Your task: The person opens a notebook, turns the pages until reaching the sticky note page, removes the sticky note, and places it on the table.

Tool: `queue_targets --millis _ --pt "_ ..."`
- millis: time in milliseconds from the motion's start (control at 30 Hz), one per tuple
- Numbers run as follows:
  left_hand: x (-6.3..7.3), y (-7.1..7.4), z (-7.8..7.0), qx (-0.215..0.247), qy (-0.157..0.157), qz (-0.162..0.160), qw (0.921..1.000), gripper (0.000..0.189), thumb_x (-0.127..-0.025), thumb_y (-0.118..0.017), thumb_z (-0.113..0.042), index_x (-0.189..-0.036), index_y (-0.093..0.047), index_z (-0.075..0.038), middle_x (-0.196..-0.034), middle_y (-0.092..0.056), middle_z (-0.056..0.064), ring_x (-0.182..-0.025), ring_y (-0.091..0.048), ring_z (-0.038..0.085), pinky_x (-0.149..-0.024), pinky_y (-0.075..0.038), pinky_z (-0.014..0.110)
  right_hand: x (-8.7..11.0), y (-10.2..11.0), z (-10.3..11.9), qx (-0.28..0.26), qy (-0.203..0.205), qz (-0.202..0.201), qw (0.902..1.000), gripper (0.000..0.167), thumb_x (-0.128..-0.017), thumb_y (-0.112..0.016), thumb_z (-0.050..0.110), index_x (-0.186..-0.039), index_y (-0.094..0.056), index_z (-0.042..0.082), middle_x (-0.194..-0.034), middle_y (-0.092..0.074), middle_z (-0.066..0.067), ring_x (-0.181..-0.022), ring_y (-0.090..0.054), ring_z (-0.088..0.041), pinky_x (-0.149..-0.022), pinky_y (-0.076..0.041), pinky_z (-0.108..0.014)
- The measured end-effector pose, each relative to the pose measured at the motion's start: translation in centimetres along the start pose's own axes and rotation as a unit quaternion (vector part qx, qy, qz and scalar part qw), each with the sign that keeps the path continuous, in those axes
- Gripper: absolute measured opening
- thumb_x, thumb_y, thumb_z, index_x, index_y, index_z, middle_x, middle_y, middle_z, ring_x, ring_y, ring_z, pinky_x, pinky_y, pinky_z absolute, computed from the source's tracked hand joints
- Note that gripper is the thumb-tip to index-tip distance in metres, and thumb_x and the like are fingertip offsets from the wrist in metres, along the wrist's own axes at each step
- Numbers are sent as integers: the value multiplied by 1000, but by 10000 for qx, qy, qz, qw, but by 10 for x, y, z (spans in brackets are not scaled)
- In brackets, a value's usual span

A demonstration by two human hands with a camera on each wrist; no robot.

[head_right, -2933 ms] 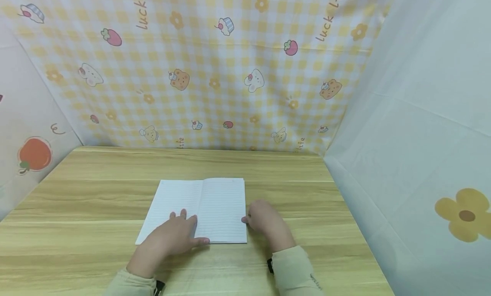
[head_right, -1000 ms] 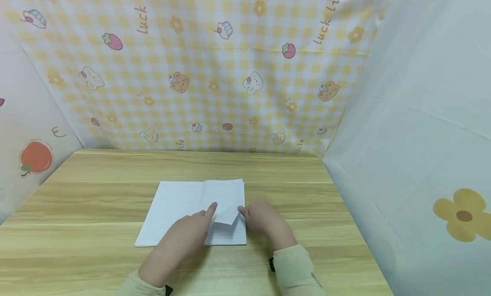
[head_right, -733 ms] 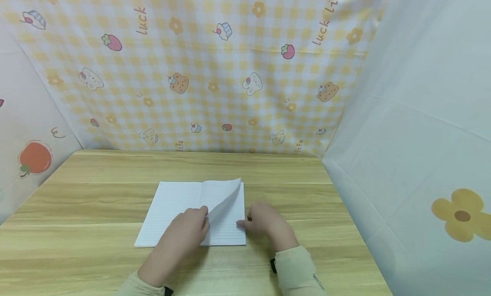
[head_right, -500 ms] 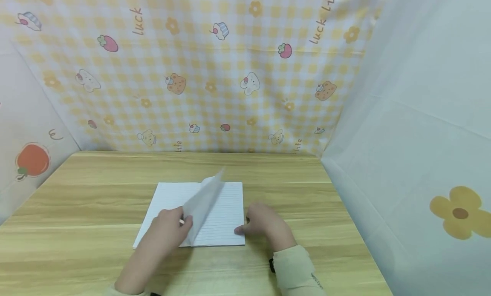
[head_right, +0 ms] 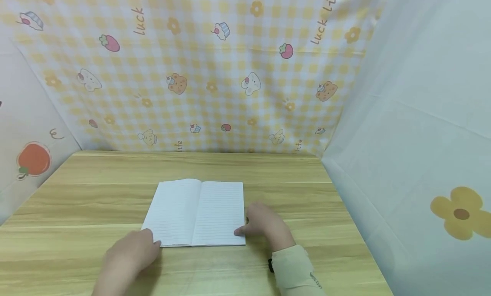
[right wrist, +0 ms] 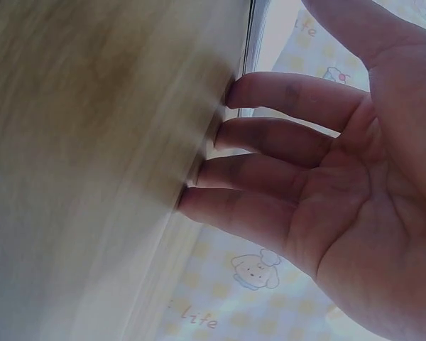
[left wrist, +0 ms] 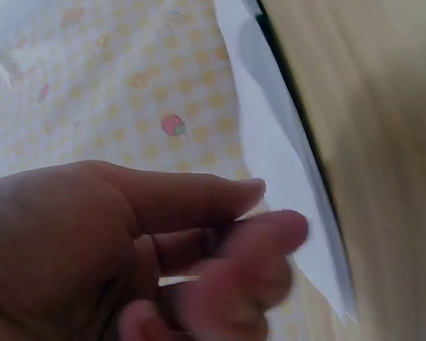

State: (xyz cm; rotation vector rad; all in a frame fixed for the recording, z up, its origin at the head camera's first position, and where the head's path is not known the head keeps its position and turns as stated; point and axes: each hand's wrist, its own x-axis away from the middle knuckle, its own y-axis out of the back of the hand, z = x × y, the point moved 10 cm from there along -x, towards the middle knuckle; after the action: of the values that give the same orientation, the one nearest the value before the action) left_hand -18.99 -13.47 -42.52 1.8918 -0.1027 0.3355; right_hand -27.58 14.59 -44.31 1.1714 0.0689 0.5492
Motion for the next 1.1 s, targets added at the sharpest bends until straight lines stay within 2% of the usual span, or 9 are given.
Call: queue_targets --millis 200,300,367,500,600,667,733,933,1100 --pt "-11 21 -59 -558 -1209 -905 9869 21 -100 -68 -21 -85 -72 -7 -87 -74 15 -76 -70 34 -57 -56 51 -1 -2 -3 -9 1 27 10000 64 -85 -89 44 -58 -35 21 -59 -25 10 -57 -23 -9 -52 -23 -25" --pt "-20 14 -78 -750 -1827 -754 9774 19 -102 -67 -15 -114 -75 -3 -122 -74 23 -114 -70 43 -86 -62 60 0 -2 -2 -7 69 30 10000 64 -84 -90 45 -60 -35 20 -60 -26 9 -58 -24 -9 -53 -24 -24" --pt "-24 3 -83 -773 -2055 -378 9749 34 -103 -64 -11 -136 -68 -1 -148 -62 26 -141 -56 48 -107 -52 68 1 -4 -2 -30 74 67 9999 64 -83 -91 45 -61 -36 20 -63 -29 8 -60 -26 -9 -54 -25 -24" --pt "-33 -16 -80 -580 -2011 293 9774 41 -106 -57 -5 -146 -61 1 -162 -49 27 -153 -42 52 -119 -39 72 4 -7 -2 -39 3 255 9997 54 -80 -92 48 -68 -51 14 -77 -49 1 -70 -41 -14 -63 -38 -29" --pt "-37 -22 -75 -416 -1939 545 9786 41 -107 -54 -4 -146 -60 3 -162 -48 29 -152 -41 54 -121 -37 70 7 -8 -4 59 -102 416 9991 57 -79 -92 50 -97 -72 0 -117 -68 -16 -101 -64 -28 -88 -56 -42" --pt "-39 -23 -75 -261 -1999 621 9775 40 -107 -53 -5 -146 -60 4 -161 -48 31 -151 -42 56 -122 -36 69 9 -8 -6 153 -200 495 9985 74 -79 -92 51 -124 -72 -4 -145 -61 -26 -129 -63 -39 -110 -53 -52" --pt "-41 -23 -76 -158 -2050 647 9765 39 -107 -54 -6 -144 -61 6 -159 -49 33 -149 -44 57 -122 -37 69 9 -7 -6 246 -236 497 9982 82 -79 -92 51 -134 -68 -4 -157 -51 -31 -142 -56 -45 -119 -48 -55" --pt "-45 -20 -81 -94 -2167 499 9749 41 -106 -59 -9 -144 -58 6 -148 -57 37 -137 -57 56 -116 -45 67 7 -6 1 245 -100 274 9993 54 -76 -95 48 -96 -71 3 -146 -60 -30 -115 -66 -36 -100 -56 -51" --pt "-45 -23 -87 -284 -2209 399 9741 43 -107 -60 -14 -148 -60 0 -149 -56 38 -139 -51 63 -116 -43 72 8 -7 1 103 -233 232 9994 47 -76 -95 45 -85 -67 8 -139 -64 -28 -116 -65 -37 -97 -55 -50"
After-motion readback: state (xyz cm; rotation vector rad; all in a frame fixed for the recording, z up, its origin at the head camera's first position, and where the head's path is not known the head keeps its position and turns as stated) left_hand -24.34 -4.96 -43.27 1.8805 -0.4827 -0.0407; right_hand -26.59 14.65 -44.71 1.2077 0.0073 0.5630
